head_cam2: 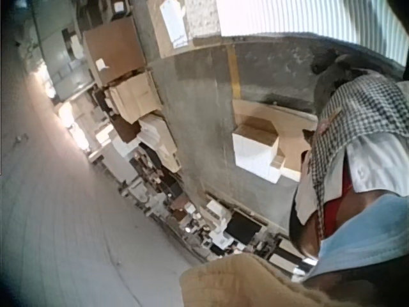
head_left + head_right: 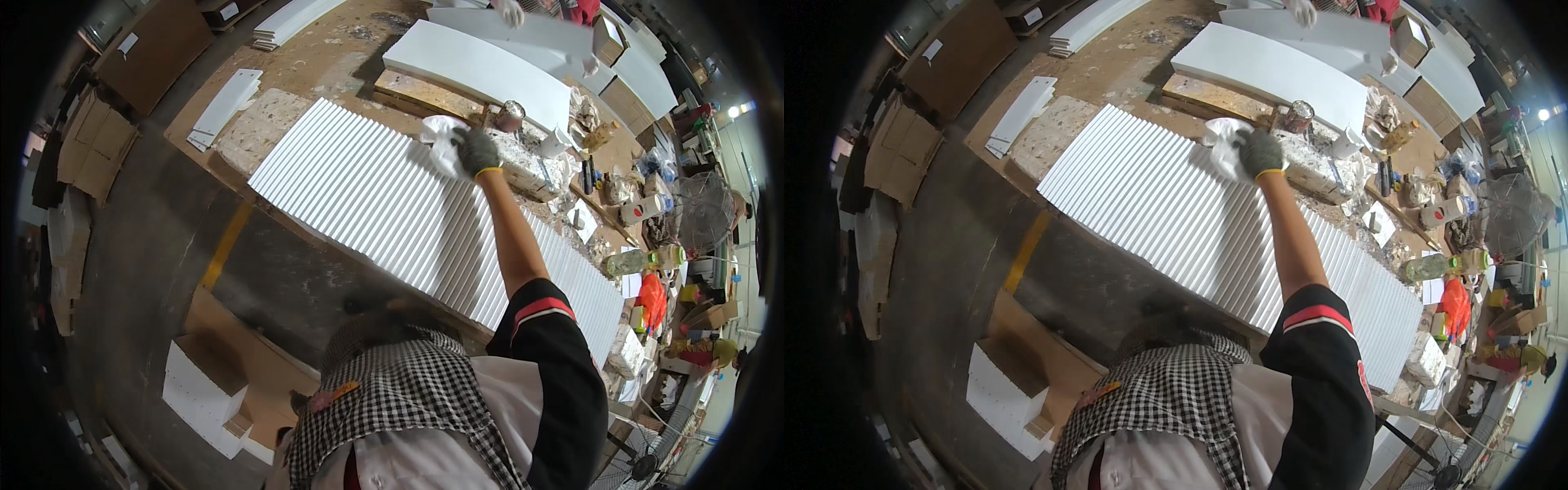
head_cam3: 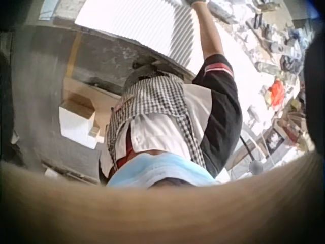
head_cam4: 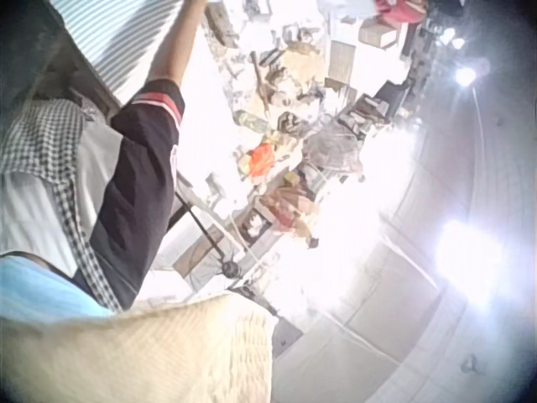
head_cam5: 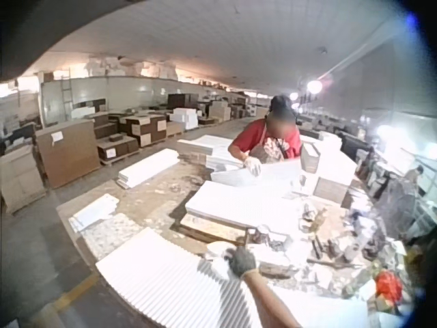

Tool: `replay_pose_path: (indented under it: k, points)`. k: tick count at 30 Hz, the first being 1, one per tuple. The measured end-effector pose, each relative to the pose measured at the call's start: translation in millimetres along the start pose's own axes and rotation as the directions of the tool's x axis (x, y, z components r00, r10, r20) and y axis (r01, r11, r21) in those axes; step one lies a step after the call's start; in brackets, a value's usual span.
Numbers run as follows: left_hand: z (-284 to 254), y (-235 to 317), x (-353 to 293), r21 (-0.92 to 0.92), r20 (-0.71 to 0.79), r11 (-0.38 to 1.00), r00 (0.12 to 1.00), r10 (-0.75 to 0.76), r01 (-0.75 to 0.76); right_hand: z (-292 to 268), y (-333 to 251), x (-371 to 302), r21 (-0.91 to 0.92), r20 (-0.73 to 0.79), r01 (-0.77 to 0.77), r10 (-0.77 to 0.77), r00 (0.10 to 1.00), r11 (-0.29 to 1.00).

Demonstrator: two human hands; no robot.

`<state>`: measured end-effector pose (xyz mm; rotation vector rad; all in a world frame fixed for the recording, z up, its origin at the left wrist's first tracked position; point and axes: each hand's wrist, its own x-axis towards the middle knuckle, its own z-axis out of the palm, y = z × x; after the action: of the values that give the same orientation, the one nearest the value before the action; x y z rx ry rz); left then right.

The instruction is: The person wipes white corrugated panels with a cloth and stacks them on a wooden workbench. The person handles the panels one at a time, aligning them into a neat pile while another worker cleans panels nearby.

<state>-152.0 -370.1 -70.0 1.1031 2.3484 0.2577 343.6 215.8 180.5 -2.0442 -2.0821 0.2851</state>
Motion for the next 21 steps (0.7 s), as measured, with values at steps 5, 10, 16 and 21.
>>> replay_pose_path:
  k: [5,10,16,21]
  points:
    - [13.7,-25.1,-38.1,0.057,0.091,0.997,0.994,-0.062,0.057,-12.1,18.5,-53.0,-0.044,-0.286,0.019,-0.031,0.958,0.999]
    - [10.8,-27.0,-5.5,0.074,0.098,0.997,0.995,-0.02,0.013,19.7,-42.5,-197.9,0.059,-0.238,0.17,-0.151,0.959,0.984]
    - [-13.6,-17.8,91.6,0.124,0.094,0.991,0.995,0.043,-0.055,-31.3,-121.0,-326.7,0.6,0.306,0.227,-0.482,0.821,0.767]
    - [-24.6,-10.0,155.3,0.184,0.136,0.981,0.99,0.036,-0.061,-52.3,-54.8,-279.6,-0.141,-0.21,0.257,-0.283,0.936,0.956]
